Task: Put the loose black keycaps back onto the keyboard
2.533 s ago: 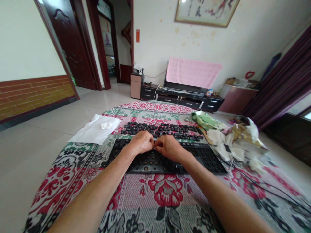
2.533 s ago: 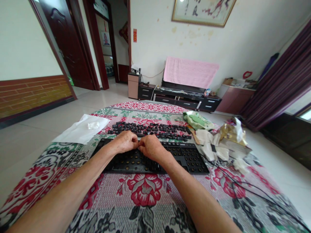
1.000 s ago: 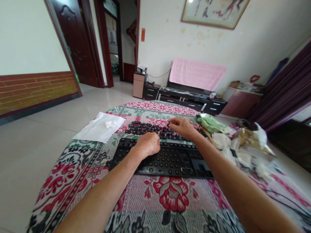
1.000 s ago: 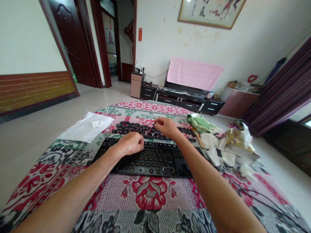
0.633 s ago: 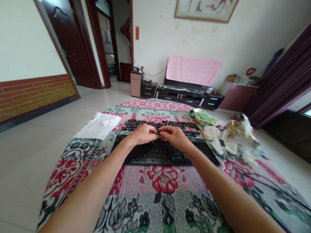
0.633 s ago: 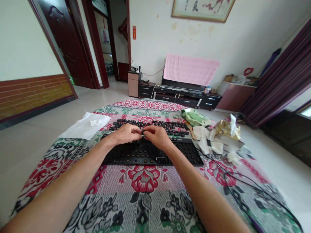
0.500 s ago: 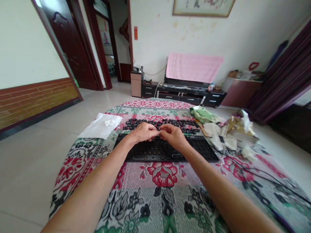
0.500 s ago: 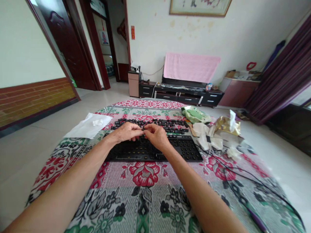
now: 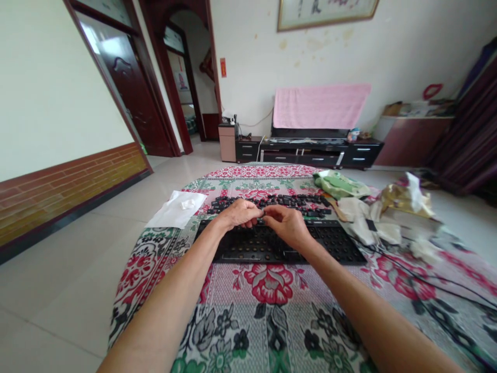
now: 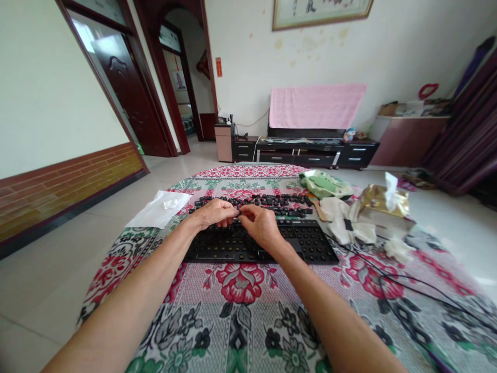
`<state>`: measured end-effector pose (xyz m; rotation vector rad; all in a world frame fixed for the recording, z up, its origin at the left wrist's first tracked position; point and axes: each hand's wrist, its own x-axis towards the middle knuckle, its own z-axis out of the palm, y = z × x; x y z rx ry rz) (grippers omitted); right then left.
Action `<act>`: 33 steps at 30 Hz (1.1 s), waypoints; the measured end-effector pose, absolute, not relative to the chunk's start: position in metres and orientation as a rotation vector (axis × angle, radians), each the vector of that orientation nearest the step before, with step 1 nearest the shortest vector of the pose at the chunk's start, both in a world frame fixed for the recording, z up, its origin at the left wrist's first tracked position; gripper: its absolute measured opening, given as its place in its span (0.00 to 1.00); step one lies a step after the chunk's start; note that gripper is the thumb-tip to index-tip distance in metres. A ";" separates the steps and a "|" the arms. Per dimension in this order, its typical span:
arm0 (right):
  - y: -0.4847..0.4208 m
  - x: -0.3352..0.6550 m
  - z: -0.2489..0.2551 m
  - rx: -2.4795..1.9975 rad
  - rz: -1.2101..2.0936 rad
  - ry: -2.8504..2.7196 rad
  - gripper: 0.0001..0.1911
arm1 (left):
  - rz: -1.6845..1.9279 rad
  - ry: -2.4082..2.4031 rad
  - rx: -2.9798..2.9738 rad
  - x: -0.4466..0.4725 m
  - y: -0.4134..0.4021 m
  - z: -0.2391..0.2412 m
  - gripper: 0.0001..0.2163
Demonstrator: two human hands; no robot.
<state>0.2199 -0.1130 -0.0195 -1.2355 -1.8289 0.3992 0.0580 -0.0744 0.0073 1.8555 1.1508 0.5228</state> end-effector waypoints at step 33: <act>-0.114 0.216 -0.026 -1.324 0.076 -2.275 0.07 | 0.537 1.310 2.096 0.036 -0.070 -0.007 0.12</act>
